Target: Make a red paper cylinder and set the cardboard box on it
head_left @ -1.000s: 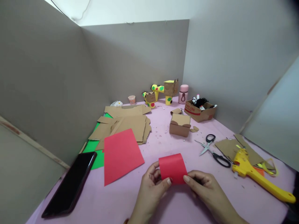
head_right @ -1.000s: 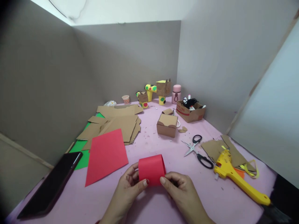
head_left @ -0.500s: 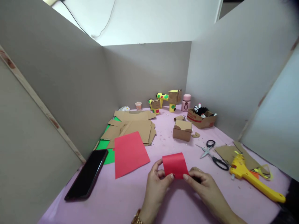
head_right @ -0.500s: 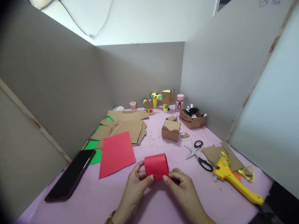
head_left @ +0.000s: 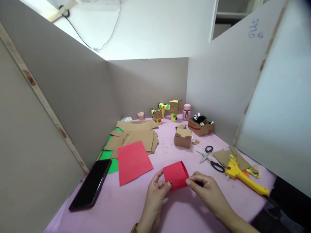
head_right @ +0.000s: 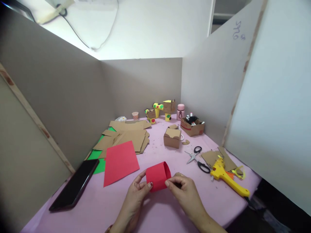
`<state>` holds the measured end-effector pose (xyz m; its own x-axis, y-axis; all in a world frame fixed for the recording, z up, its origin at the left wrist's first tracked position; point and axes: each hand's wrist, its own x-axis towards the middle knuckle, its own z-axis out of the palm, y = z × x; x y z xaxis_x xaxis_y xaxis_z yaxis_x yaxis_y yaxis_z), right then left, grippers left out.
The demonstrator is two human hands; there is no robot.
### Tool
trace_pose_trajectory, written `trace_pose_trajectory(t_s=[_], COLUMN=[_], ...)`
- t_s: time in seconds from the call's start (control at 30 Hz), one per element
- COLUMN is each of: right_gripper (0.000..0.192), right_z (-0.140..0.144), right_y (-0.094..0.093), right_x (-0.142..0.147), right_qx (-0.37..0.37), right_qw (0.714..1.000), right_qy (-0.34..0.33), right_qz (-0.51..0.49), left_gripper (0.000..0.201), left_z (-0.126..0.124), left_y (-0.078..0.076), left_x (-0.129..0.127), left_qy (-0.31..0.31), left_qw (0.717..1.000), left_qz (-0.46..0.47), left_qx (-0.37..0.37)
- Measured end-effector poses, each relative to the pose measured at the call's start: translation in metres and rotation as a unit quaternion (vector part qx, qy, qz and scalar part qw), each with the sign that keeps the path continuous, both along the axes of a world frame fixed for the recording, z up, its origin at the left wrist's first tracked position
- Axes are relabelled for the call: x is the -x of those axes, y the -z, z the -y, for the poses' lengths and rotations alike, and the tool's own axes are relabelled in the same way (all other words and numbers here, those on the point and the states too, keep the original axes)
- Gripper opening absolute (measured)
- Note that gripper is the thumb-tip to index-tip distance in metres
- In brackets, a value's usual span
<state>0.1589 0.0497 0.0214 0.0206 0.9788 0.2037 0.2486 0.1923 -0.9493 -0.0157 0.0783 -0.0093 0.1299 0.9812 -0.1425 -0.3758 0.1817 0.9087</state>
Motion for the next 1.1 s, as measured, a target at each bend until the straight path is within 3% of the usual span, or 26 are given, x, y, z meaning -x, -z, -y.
trace_pose_trajectory(t_s=[0.17, 0.33, 0.5, 0.77, 1.1], right_gripper=[0.044, 0.035, 0.038, 0.038, 0.038], right_z=[0.002, -0.001, -0.004, 0.004, 0.008], right_y=[0.003, 0.005, 0.006, 0.006, 0.011], right_x=[-0.002, -0.004, -0.006, -0.003, -0.002], right_qx=[0.020, 0.037, 0.045, 0.045, 0.060], right_qw=[0.999, 0.998, 0.997, 0.997, 0.995], right_qy=[-0.017, -0.020, 0.005, 0.021, 0.018], right_qz=[-0.021, -0.039, -0.057, -0.056, -0.073], left_gripper=[0.097, 0.096, 0.077, 0.082, 0.066], left_z=[0.004, 0.007, 0.012, 0.015, 0.033], left_y=[-0.002, -0.008, -0.012, -0.010, -0.027], left_x=[0.001, 0.000, 0.002, -0.004, -0.003], left_qy=[0.013, 0.029, -0.004, -0.037, -0.029], left_qw=[1.000, 0.999, 1.000, 0.998, 0.997], left_qz=[0.012, 0.018, 0.026, -0.011, -0.013], left_qx=[-0.008, -0.002, -0.010, -0.059, -0.068])
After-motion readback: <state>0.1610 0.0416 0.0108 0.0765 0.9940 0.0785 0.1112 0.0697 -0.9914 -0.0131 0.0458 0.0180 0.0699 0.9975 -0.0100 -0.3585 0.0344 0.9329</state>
